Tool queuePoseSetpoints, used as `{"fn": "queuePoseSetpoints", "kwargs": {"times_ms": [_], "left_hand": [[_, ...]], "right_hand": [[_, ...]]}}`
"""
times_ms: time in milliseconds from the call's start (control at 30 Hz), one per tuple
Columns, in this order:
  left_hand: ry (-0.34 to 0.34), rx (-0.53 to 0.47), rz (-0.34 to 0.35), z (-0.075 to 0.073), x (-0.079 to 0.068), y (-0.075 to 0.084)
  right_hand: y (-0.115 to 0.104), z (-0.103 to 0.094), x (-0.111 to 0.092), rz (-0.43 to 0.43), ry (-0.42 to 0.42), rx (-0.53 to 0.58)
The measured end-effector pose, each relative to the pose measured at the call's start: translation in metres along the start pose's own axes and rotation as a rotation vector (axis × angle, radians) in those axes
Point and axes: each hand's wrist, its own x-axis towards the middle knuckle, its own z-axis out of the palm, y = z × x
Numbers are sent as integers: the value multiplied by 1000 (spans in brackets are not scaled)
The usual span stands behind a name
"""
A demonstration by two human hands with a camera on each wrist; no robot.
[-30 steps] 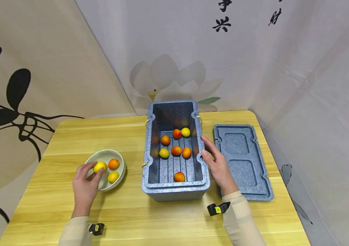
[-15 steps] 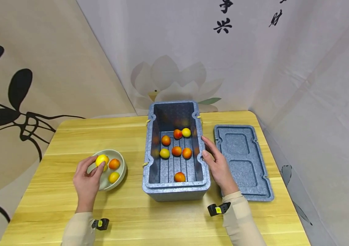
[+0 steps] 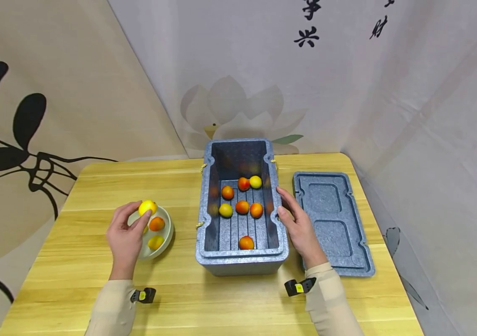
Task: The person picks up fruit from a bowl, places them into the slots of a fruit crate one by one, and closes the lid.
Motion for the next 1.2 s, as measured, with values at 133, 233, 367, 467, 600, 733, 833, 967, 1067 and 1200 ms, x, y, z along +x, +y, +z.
{"fn": "queuePoseSetpoints", "kwargs": {"times_ms": [133, 233, 367, 467, 600, 733, 833, 967, 1067, 1200], "left_hand": [[-33, -35, 21, 7, 6, 13], [-47, -52, 30, 11, 10, 21], [-50, -62, 31, 16, 16, 25], [-47, -88, 42, 20, 21, 28], [-53, -122, 62, 27, 26, 35], [-63, -150, 63, 33, 30, 37], [-64, -168, 55, 36, 34, 27], [-67, -184, 52, 40, 40, 16], [-64, -188, 62, 44, 43, 16], [-62, -188, 73, 51, 46, 23]], "right_hand": [[0, 0, 0, -1, 4, 1], [0, 0, 0, -4, 6, -3], [0, -1, 1, -8, 5, -9], [-2, -1, 1, -5, 3, -10], [-3, 0, 1, 1, 3, -5], [-2, 0, 0, 10, 5, 0], [-2, 0, 0, 18, 9, -4], [-1, 0, 0, 18, 9, -6], [-1, 0, 0, 16, 8, -6], [-1, 0, 0, 16, 6, -6]]}}
